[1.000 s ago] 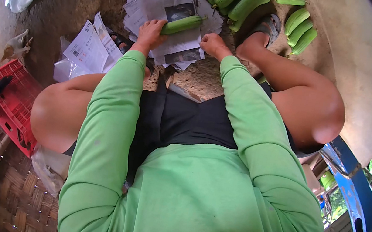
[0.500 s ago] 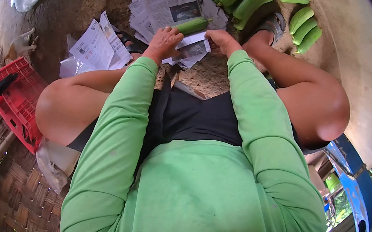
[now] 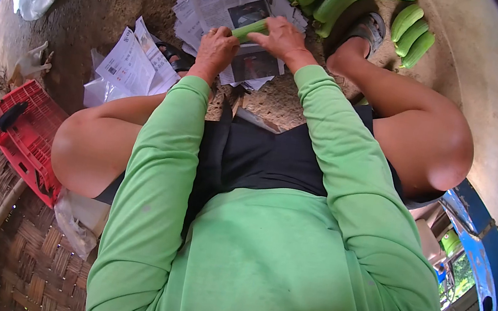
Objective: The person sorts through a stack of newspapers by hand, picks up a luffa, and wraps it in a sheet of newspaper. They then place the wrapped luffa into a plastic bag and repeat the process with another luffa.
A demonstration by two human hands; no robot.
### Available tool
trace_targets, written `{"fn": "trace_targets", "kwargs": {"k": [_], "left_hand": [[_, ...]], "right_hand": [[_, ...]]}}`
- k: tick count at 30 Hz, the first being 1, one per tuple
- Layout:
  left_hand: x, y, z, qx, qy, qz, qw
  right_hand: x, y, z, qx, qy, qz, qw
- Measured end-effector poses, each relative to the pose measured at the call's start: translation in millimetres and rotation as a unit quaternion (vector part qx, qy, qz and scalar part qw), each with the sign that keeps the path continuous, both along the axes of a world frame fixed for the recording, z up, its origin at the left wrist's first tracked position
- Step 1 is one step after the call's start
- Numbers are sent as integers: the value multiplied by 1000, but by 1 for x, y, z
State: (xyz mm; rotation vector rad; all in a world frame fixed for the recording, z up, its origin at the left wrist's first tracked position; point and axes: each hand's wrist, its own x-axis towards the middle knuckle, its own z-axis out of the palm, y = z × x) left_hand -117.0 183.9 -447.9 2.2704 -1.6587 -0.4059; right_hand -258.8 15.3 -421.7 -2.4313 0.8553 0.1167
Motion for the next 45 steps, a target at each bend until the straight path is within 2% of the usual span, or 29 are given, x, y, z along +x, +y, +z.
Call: {"fn": "trace_targets", "kwargs": {"k": [2, 5, 7, 10, 16, 19, 22, 25, 27, 31, 33, 37, 40, 43, 45], "left_hand": [[2, 0, 3, 5, 12, 7, 1000], [9, 2, 6, 11, 49, 3, 999], [15, 8, 3, 2, 98, 3, 995], [18, 5, -9, 14, 201, 117, 972], [25, 6, -16, 106, 118, 98, 983], [43, 0, -27, 147, 185, 57, 970], [63, 7, -41, 160, 317, 41, 934], [66, 10, -27, 216, 333, 19, 918], [65, 14, -44, 202, 315, 14, 927], [68, 20, -50, 189, 317, 9, 929], [70, 25, -68, 177, 373, 34, 910], [69, 27, -76, 180, 462, 79, 864], [64, 13, -32, 225, 537, 202, 787], [50, 16, -28, 86, 469, 228, 849], [45, 22, -36, 91, 407, 228, 879]], "right_hand": [[11, 11, 6, -40, 10, 84, 996], [10, 24, -18, -96, 47, 163, 981], [4, 26, -25, -93, 41, 154, 983], [-1, 29, -28, -73, 70, 157, 982], [-1, 32, -31, -91, 77, 170, 978], [-6, 32, -30, -87, 75, 177, 977], [-5, 27, -36, -81, 53, 176, 980], [1, 21, -33, -78, 34, 181, 980], [12, 19, -18, -88, 44, 189, 977], [31, 11, -20, -103, 53, 213, 970], [36, 5, -19, -93, 71, 227, 967], [48, -7, -6, -20, 151, 214, 965], [57, -11, 5, 14, 196, 211, 958], [59, -13, -2, 13, 178, 190, 965], [64, -14, -16, 10, 163, 167, 972]]}}
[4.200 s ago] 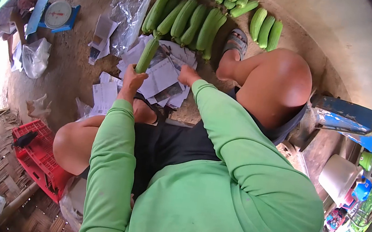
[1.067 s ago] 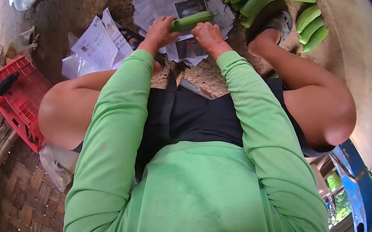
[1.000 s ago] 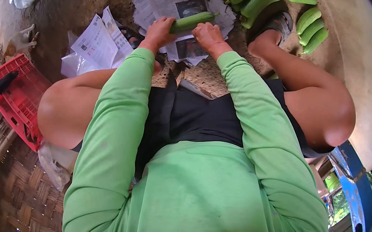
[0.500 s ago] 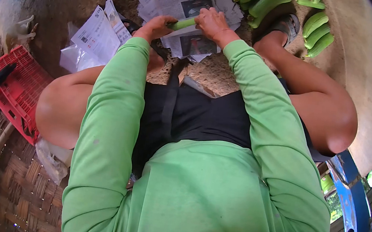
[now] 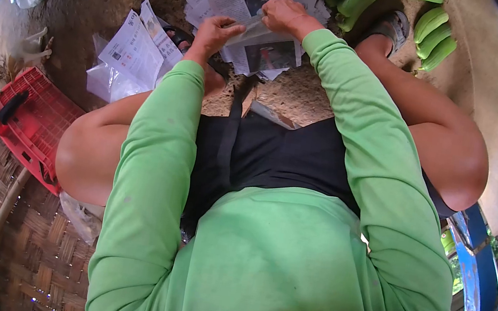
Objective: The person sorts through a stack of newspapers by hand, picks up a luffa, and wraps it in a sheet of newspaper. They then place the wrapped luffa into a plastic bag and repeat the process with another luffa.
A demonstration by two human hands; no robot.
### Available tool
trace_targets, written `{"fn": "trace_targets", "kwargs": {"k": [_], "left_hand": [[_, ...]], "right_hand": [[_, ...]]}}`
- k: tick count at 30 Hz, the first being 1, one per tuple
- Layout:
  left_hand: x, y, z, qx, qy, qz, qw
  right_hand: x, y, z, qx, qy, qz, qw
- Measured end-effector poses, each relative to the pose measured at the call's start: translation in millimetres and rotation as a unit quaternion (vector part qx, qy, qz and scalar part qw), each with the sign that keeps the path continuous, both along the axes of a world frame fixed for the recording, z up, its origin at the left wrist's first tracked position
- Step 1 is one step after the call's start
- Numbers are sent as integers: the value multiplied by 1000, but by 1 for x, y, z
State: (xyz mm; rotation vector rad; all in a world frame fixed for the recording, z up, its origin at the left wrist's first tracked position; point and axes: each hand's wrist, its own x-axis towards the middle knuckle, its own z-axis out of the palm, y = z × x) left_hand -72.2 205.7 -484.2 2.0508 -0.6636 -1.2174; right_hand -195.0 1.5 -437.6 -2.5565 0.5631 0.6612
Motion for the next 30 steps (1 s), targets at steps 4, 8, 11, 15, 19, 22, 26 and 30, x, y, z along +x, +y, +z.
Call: {"fn": "trace_targets", "kwargs": {"k": [4, 8, 11, 15, 19, 22, 26, 30], "left_hand": [[3, -5, -6, 83, -52, 37, 995], [1, -14, -4, 94, -126, 45, 987], [-10, -15, -9, 58, -329, 34, 942], [-12, -26, 5, -31, -376, -101, 921], [-31, -23, 19, -15, -269, -123, 955], [-30, -33, 30, -110, -411, -148, 893], [-7, -56, 63, -160, -374, -215, 888], [7, -75, 123, -38, -225, -279, 933]], "right_hand": [[3, 5, -23, -95, -134, 36, 986], [4, 38, -8, -159, -218, 129, 954], [-11, 61, -27, -185, -219, 130, 949], [-11, 49, -43, -172, -191, 127, 958], [-3, 28, -38, -59, -154, 120, 979], [11, 4, 11, 128, -57, 67, 988], [31, -17, 64, 263, 61, 20, 963], [28, -25, 109, 129, -67, 176, 974]]}}
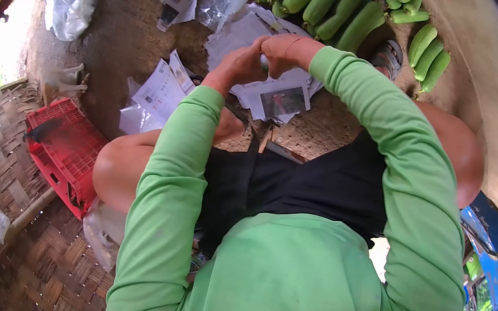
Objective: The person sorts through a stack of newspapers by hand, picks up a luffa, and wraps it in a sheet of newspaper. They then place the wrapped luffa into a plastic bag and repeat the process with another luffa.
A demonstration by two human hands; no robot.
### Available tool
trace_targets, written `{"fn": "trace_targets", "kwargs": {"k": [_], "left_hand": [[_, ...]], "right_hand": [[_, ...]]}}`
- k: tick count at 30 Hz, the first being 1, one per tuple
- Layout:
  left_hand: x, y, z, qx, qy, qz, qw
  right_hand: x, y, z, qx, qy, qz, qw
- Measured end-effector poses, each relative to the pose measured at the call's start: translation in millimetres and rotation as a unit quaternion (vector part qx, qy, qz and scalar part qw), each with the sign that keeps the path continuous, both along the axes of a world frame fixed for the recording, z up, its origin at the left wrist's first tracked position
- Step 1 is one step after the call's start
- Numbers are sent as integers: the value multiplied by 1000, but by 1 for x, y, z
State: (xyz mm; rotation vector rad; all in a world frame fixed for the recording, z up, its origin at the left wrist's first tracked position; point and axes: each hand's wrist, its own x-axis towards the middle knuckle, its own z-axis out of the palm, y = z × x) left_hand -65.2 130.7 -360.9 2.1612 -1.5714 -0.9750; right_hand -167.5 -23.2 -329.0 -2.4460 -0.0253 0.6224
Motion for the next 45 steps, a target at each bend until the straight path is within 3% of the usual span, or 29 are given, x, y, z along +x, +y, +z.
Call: {"fn": "trace_targets", "kwargs": {"k": [1, 3, 5, 7, 8, 9, 11, 12, 13, 14, 15, 17, 18, 21, 22, 23, 24, 26, 28, 29, 31, 33, 35, 38, 40, 41, 45], "left_hand": [[8, -2, 4, -34, 107, 20, 993], [28, -4, 16, 60, 165, 19, 984], [38, -9, 66, 106, 190, 21, 976], [44, -5, 90, 50, 169, -10, 984], [47, -2, 98, 23, 158, -26, 987], [49, 3, 103, 52, -80, -52, 994], [44, 7, 126, -61, -218, -112, 968], [44, 7, 136, -117, -283, -142, 941], [47, 7, 141, -129, -275, -143, 942], [47, 7, 152, -74, -252, -123, 957], [46, 6, 165, -20, -227, -103, 968], [45, 3, 196, 111, -159, -56, 979], [54, 7, 197, 120, -71, -39, 989], [67, 15, 215, 180, 187, 21, 966], [61, 13, 228, 183, 211, 28, 960], [55, 12, 237, 185, 236, 35, 953], [47, 12, 243, 186, 263, 44, 946], [26, 11, 249, 84, 106, -36, 990], [9, 4, 257, 25, -68, -66, 995], [5, 0, 264, 46, -41, -50, 997], [14, -1, 256, 62, 141, -52, 987], [11, 2, 255, 90, 336, -20, 937], [9, 2, 261, 109, 401, -9, 910], [15, 1, 255, 117, 481, -7, 869], [14, 4, 255, 100, 553, -2, 827], [13, 2, 256, 90, 549, -13, 831], [12, -1, 260, 83, 559, -16, 825]], "right_hand": [[-1, 2, 3, -57, -74, 14, 996], [5, 1, 9, -148, -202, 47, 967], [11, 2, 40, -134, -185, 41, 973], [15, 13, 66, -126, -128, 1, 984], [18, 14, 69, -38, -72, -39, 996], [21, 13, 70, 50, -15, -77, 996], [27, 11, 79, 216, 68, -153, 962], [29, 8, 83, 218, 66, -146, 963], [28, 7, 99, 220, 66, -138, 964], [25, 5, 115, 222, 68, -131, 964], [27, 5, 132, 144, 49, -96, 984], [27, 12, 140, -10, -82, -24, 996], [27, 15, 144, -87, -147, 13, 985], [19, 11, 172, -143, -243, 58, 958], [14, 8, 184, -160, -273, 71, 946], [6, 6, 206, -164, -218, 87, 958], [3, 2, 218, -131, -145, 81, 977], [-3, -7, 230, -66, 4, 67, 996], [-16, -26, 238, 6, 59, 24, 998], [-23, -35, 241, 42, 86, 3, 995], [-42, -41, 246, 0, 5, -3, 1000], [-63, -37, 251, -39, -116, 2, 992], [-80, -35, 260, -85, -279, 13, 957], [-87, -47, 264, -5, -341, -1, 940], [-87, -58, 283, 34, -289, 25, 956], [-86, -63, 289, 53, -263, 38, 963], [-85, -73, 281, 131, -380, 29, 915]]}}
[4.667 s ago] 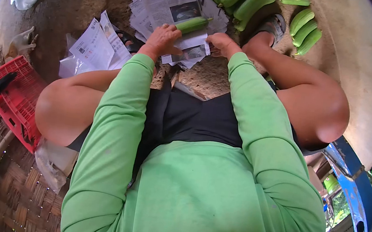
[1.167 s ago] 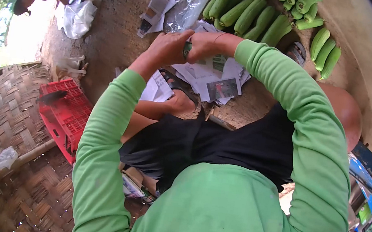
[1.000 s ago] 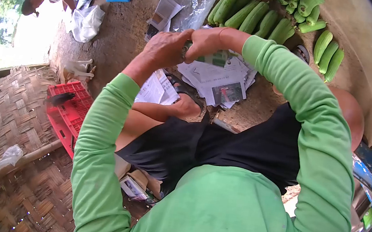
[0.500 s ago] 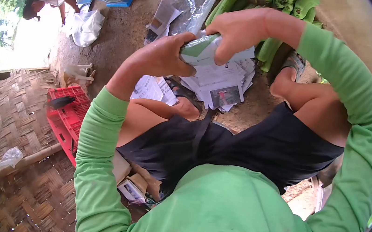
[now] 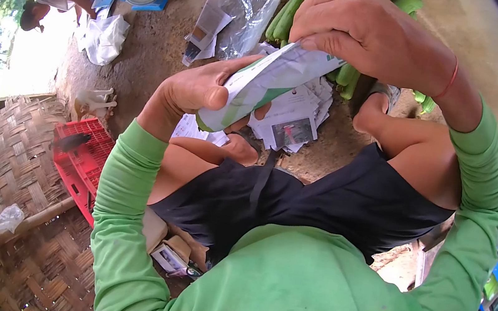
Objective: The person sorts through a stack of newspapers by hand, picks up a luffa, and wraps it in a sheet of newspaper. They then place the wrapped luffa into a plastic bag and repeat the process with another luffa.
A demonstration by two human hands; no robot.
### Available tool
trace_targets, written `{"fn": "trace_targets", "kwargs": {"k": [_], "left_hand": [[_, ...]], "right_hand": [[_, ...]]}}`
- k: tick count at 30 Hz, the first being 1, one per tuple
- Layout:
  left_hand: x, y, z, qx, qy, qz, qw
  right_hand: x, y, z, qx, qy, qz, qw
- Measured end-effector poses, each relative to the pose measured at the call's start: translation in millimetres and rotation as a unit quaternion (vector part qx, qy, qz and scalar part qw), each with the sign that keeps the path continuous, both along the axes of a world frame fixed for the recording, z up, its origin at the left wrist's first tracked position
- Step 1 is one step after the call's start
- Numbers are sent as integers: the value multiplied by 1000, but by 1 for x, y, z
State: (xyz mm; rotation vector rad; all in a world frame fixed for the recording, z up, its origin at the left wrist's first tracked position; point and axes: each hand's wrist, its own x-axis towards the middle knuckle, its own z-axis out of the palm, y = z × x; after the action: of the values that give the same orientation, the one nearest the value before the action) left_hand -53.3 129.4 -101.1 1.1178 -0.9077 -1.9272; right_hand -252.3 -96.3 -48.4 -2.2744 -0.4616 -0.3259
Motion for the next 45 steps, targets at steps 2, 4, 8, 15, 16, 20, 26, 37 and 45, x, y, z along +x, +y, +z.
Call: {"fn": "trace_targets", "kwargs": {"k": [2, 4, 8, 15, 16, 20, 26, 37, 45], "left_hand": [[-5, 1, 2, 2, -6, 24, 1000], [-10, 2, 12, 15, -9, 44, 999], [-9, -1, 15, 28, -14, 24, 999], [-4, 1, 6, 38, 39, -10, 998], [-3, 1, 5, 45, 39, -19, 998], [2, 3, -5, 59, 24, -37, 997], [20, 10, -11, 71, 41, -37, 996], [199, 2, -154, 30, -520, 61, 852], [219, 37, -315, 127, -804, 153, 560]], "right_hand": [[2, 4, 5, -8, -31, -11, 999], [3, 4, 9, -23, -8, -20, 1000], [6, 6, 16, -30, 17, -26, 999], [7, 12, 37, -72, 161, -62, 982], [4, 9, 33, -105, 166, -52, 979], [-7, 24, 2, -140, 45, -68, 987], [-7, 42, -10, -237, 37, -79, 968], [19, -6, -33, -270, 180, -142, 935], [39, -18, -70, -245, 289, -106, 919]]}}
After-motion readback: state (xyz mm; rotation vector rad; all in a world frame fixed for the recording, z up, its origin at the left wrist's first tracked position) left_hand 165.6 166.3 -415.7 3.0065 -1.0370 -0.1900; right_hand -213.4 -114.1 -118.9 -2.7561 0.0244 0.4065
